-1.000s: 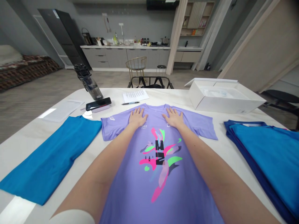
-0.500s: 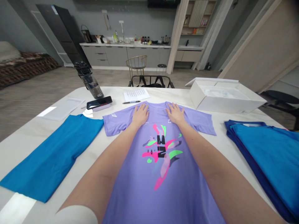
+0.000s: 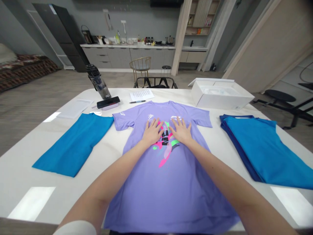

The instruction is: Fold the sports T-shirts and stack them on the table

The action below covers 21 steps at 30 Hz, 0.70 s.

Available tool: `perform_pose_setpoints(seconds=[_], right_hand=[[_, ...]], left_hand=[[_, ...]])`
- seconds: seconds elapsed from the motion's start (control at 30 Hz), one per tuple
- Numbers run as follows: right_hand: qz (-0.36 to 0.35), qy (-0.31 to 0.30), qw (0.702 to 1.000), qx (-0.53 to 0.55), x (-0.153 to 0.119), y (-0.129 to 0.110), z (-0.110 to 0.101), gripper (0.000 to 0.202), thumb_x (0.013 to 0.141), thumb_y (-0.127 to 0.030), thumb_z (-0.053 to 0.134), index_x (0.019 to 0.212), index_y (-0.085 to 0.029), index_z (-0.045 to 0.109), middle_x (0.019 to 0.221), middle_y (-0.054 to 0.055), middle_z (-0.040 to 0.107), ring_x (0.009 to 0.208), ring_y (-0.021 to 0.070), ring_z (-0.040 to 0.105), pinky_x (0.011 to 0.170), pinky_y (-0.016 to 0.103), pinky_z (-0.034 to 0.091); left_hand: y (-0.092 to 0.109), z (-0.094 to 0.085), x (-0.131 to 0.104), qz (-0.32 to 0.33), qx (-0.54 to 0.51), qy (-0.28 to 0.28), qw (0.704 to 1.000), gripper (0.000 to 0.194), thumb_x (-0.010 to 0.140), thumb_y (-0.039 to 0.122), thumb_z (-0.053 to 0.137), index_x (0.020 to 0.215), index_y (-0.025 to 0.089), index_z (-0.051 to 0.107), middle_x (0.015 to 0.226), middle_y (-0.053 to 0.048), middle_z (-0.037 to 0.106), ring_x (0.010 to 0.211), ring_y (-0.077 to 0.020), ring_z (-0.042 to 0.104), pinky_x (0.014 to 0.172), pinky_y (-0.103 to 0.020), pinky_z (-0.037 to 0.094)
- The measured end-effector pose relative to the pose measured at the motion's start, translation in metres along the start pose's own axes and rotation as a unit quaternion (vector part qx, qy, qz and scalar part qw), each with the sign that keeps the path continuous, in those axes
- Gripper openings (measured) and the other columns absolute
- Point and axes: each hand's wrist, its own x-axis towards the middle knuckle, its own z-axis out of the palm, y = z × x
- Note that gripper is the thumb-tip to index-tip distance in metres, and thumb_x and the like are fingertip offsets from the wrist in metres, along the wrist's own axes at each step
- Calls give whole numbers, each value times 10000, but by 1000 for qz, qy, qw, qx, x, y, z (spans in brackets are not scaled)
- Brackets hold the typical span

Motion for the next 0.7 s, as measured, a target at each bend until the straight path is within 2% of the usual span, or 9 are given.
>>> perform_pose_setpoints(seconds=[0.17, 0.37, 0.53, 0.7], right_hand=[[-1, -28, 1000, -2, -47, 8, 4, 736, 1013, -698, 159, 1647, -337, 253, 1729, 34, 152, 1578, 339, 130, 1212, 701, 74], [-7, -52, 999, 4, -61, 7, 2, 761, 991, -742, 179, 1650, -364, 228, 1726, 27, 167, 1572, 383, 122, 1185, 747, 58], [-20, -35, 999, 10, -41, 0, -8, 758, 1005, -719, 156, 1640, -323, 280, 1729, 53, 154, 1579, 357, 100, 1197, 723, 63], [0, -25, 999, 25, 15, -3, -16, 750, 1016, -692, 152, 1640, -296, 280, 1730, 69, 145, 1580, 333, 118, 1218, 681, 85]], left_hand=[[17, -5, -36, -14, -12, -42, 999, 607, 1031, 582, 292, 1601, 381, 346, 1706, 5, 250, 1592, -264, 159, 1285, -557, 72], [16, -2, -44, -55, -31, -75, 995, 667, 1011, 663, 227, 1593, 364, 358, 1712, -23, 232, 1586, -300, 177, 1245, -662, 94], [5, -8, -25, -79, -30, -71, 994, 688, 1020, 646, 184, 1598, 315, 355, 1710, -75, 235, 1580, -312, 194, 1225, -693, 109], [-24, -10, 12, -120, 0, -31, 992, 688, 1025, 606, 193, 1592, 267, 383, 1707, -100, 237, 1576, -338, 193, 1241, -666, 86]])
